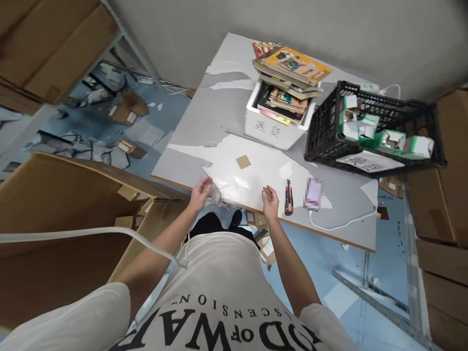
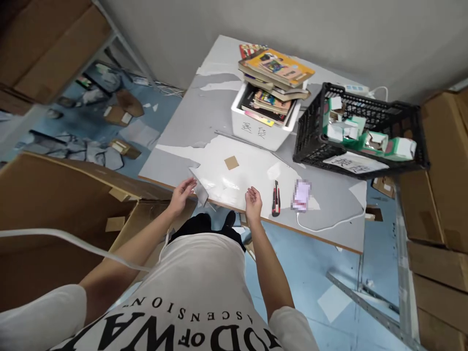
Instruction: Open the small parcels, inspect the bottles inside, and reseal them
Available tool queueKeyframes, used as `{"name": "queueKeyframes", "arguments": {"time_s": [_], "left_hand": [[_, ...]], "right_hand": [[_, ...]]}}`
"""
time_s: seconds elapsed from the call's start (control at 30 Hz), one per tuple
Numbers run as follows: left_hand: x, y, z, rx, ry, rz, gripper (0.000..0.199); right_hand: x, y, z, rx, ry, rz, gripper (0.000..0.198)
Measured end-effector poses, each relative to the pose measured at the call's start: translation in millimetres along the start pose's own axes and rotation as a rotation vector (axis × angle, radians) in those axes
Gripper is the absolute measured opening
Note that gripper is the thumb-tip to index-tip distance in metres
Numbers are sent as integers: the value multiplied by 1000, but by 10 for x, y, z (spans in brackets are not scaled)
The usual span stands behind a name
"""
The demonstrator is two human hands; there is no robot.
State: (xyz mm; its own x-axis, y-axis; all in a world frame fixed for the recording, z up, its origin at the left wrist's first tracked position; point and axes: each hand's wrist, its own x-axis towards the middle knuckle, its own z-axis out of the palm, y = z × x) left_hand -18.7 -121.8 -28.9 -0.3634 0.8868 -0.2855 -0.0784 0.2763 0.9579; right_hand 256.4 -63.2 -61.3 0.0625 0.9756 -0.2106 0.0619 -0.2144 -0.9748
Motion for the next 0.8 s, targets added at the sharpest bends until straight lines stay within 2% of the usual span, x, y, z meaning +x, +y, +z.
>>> {"name": "queueKeyframes", "arguments": {"time_s": [0.2,0.37,0.57,0.8], "left_hand": [[-244,42,-616,-50,214,134,75],[-635,-123,-1354,-62,431,100,78],[-1142,-467,-2355,-168,711,-20,77],[-1706,-898,-3401,-263,865,-86,71]], "right_hand": [[149,-252,668,-36,-185,-67,68],[50,-356,1352,-106,-348,-81,68],[-461,-365,2344,-229,-524,-125,71],[-1166,-359,3498,-308,-727,-221,65]]}}
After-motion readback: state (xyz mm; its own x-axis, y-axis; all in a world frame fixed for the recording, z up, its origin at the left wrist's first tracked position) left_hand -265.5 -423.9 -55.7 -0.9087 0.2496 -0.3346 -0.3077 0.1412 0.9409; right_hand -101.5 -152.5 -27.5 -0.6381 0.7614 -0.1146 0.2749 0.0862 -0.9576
